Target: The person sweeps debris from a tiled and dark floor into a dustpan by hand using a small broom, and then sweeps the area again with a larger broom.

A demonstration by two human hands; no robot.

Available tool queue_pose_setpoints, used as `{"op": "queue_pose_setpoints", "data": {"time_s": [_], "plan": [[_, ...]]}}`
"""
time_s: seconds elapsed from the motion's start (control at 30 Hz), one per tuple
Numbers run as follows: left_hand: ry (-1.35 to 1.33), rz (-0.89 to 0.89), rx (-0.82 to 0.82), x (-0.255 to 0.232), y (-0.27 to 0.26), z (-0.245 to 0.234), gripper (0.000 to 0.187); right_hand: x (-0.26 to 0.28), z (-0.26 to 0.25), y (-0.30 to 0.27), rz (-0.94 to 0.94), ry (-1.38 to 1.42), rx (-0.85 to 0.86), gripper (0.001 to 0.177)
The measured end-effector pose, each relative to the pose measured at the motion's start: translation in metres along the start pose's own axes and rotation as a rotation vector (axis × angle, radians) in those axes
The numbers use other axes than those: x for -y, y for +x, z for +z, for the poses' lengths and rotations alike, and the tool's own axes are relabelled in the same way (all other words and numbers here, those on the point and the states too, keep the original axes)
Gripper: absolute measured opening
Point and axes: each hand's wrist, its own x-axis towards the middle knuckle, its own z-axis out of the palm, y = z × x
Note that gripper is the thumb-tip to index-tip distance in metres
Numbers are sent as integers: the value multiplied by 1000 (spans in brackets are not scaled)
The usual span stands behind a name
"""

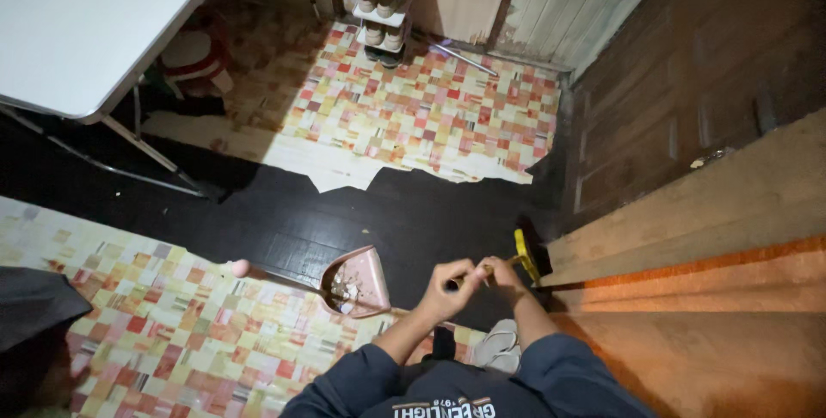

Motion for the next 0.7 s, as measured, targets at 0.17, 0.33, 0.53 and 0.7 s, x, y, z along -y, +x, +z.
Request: {"op": "queue_pose_setpoints", "data": {"time_s": [0.17,0.33,0.53,0.7], "plan": [[52,15,-105,-36,34,-38,37,15,4,42,-370,-128,-13,41],[36,38,-48,-117,62,-48,35,60,41,69,-455,190,-54,29],[299,49,10,-183,57,-35,33,133,81,39,-228,892,41,20],[378,186,83,-211,57,-33,28,186,79,29,-238,673,69,17]]}}
